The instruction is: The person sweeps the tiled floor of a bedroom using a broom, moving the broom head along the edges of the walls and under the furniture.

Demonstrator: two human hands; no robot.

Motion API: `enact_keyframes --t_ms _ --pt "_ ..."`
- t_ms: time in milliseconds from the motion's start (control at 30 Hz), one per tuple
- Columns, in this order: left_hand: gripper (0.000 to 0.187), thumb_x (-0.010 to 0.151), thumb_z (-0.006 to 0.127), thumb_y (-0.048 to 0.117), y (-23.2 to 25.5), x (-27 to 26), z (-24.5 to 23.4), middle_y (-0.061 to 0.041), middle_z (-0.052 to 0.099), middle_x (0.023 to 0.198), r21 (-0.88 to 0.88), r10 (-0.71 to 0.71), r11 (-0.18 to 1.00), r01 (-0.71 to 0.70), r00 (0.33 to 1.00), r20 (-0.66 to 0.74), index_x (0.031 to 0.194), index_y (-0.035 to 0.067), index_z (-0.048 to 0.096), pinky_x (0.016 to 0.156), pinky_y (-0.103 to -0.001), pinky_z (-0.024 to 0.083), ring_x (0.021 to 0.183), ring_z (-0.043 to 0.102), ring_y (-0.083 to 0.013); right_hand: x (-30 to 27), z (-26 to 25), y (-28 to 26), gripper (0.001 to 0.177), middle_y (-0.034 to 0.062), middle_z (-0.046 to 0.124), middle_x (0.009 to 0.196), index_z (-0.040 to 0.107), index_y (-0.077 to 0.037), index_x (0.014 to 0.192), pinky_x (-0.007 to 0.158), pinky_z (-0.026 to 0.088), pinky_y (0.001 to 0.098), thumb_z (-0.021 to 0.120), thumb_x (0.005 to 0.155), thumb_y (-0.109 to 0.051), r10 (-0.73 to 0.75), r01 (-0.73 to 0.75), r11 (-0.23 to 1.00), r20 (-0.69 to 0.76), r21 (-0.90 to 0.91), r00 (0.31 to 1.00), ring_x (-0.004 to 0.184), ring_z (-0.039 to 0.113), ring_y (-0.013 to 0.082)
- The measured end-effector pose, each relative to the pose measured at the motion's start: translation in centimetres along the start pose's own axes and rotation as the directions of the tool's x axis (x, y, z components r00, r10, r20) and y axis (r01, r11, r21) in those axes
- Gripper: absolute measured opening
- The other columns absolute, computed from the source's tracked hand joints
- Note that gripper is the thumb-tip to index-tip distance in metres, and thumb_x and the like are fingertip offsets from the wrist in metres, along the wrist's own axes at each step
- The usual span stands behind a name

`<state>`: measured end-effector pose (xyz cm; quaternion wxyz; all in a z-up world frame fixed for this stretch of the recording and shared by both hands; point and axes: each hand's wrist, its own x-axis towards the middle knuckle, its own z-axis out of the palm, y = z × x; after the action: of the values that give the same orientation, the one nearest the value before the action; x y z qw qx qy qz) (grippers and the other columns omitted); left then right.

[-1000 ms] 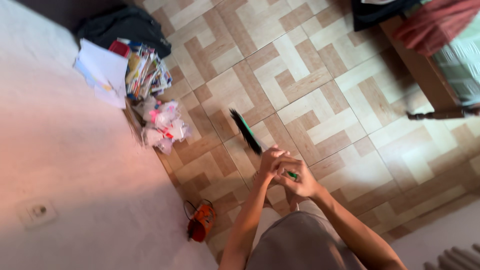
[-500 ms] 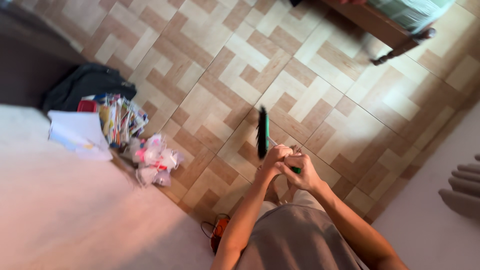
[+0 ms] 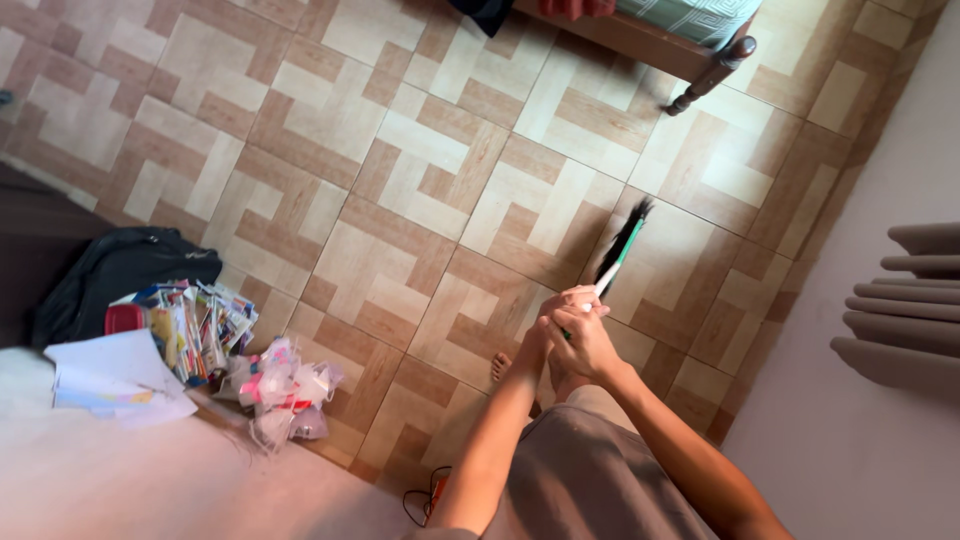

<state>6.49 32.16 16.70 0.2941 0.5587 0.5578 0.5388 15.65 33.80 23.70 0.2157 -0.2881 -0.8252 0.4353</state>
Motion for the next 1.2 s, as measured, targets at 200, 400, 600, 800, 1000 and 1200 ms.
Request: enact_keyframes --t_ms 200,400,600,800,1000,1200 --pt "0.019 0.088 0.075 0.013 -3.8 2.2 -0.6 -0.013 0.063 0.089 -0.121 0.157 0.978 -0.172 0.979 -0.13 0.094 0.006 0.059 0.072 -0.045 0.05 0.081 0.063 -0.0344 0.8 -1.1 5.1 0.021 0.0163 0.055 0.069 0.058 0.001 0.075 0.065 0.044 0.0417 0.062 0.094 -0.008 0.04 -0.048 0.977 0.041 0.208 0.998 0.066 0.051 0.0315" --pt "0.02 0.082 0.077 0.021 -14.3 1.7 -3.2 -0.009 0.065 0.086 0.382 0.044 0.918 -0.108 0.984 0.172 0.084 0.01 0.061 0.078 -0.048 0.053 0.088 0.067 -0.0337 3.1 0.2 9.1 0.019 0.016 0.054 0.073 0.062 0.004 0.084 0.075 0.046 0.0415 0.06 0.099 -0.007 0.101 -0.114 0.873 0.052 0.475 0.994 0.074 0.05 0.0303" --pt "0.017 0.074 0.079 0.026 -17.4 2.0 -2.8 -0.015 0.066 0.108 0.735 -0.365 0.624 0.265 0.931 -0.026 0.075 0.012 0.07 0.089 -0.071 0.042 0.114 0.056 -0.0414 4.8 3.7 12.3 0.022 0.0167 0.063 0.075 0.063 0.004 0.077 0.087 0.051 0.0425 0.069 0.095 -0.007 0.048 -0.059 0.929 0.039 0.365 0.998 0.075 0.06 0.0265" --pt "0.023 0.09 0.073 0.031 -12.1 6.1 -0.3 -0.01 0.066 0.095 0.474 -0.375 0.827 0.303 0.925 0.062 0.08 0.012 0.068 0.088 -0.047 0.05 0.104 0.059 -0.0351 5.6 -3.2 11.7 0.023 0.0144 0.061 0.067 0.066 0.003 0.072 0.076 0.048 0.04 0.067 0.094 -0.004 0.193 -0.17 0.922 -0.031 0.349 0.981 0.067 0.055 0.0248" --pt "0.02 0.089 0.076 0.019 -6.6 11.5 4.5 -0.012 0.064 0.089 0.131 -0.147 0.984 0.121 0.967 0.209 0.086 0.006 0.061 0.071 -0.042 0.051 0.085 0.064 -0.0338 5.8 -10.8 8.0 0.031 0.0095 0.053 0.066 0.052 -0.001 0.069 0.069 0.045 0.035 0.07 0.094 -0.007 0.088 -0.031 0.955 -0.182 0.294 0.979 0.066 0.051 0.0241" --pt "0.024 0.092 0.072 0.009 -6.2 13.4 7.9 -0.014 0.059 0.09 -0.446 0.103 0.891 -0.087 0.995 0.012 0.102 -0.003 0.054 0.07 -0.038 0.051 0.08 0.058 -0.0238 7.6 -10.6 10.0 0.035 0.0099 0.056 0.062 0.049 -0.002 0.064 0.057 0.042 0.036 0.076 0.086 -0.01 0.065 -0.04 0.992 -0.201 0.123 0.977 0.056 0.052 0.0227"
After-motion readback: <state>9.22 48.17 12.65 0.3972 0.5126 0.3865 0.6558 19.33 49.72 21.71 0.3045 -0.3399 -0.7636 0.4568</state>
